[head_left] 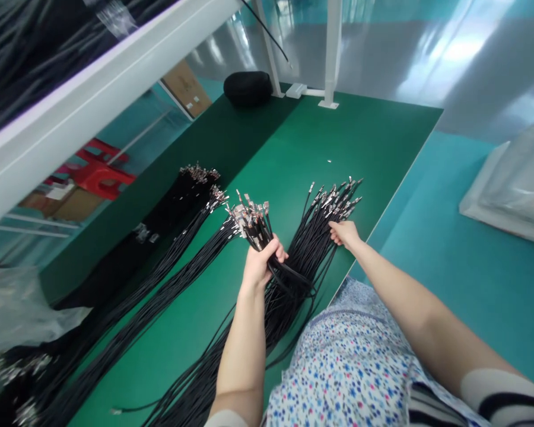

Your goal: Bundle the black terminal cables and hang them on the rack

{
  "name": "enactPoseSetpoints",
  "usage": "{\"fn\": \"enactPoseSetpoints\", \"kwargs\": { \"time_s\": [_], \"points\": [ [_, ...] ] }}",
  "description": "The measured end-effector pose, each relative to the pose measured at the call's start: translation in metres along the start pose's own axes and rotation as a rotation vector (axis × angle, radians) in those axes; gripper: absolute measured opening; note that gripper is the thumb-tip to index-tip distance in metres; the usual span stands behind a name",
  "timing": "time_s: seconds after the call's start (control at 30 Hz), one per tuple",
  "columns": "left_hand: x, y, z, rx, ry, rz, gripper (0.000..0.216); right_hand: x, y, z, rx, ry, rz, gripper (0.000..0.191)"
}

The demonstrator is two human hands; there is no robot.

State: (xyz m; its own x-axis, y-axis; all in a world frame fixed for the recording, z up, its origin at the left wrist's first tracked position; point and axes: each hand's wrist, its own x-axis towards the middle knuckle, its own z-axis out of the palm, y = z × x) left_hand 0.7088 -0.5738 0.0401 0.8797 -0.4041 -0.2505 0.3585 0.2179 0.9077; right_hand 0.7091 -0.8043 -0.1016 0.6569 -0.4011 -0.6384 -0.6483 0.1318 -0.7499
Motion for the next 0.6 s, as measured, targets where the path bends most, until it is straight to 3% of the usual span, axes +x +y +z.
{"fn": "enactPoseSetpoints", "kwargs": {
  "time_s": [0.1, 0.3, 0.47, 0.6],
  "points": [
    [0.003, -0.001, -0.002, -0.01, -0.01, -0.006, 0.022, -0.001, -0.005, 0.003, -0.01, -0.02, 0.015, 0.015],
    [0.007, -0.002, -0.005, -0.019, -0.032, -0.016, 0.023, -0.02, -0.009, 0.025, -0.012, -0.197, -0.01, 0.015],
    [0.007, -0.004, -0.008, -0.045, -0.059, -0.013, 0.019, -0.026, -0.009, 0.047, 0.004, -0.197, -0.143, 0.014],
    [0.006, -0.004, -0.011, -0.069, -0.053, 0.009, 0.018, -0.022, -0.016, 0.06, -0.13, -0.192, -0.235, 0.015]
  ]
}}
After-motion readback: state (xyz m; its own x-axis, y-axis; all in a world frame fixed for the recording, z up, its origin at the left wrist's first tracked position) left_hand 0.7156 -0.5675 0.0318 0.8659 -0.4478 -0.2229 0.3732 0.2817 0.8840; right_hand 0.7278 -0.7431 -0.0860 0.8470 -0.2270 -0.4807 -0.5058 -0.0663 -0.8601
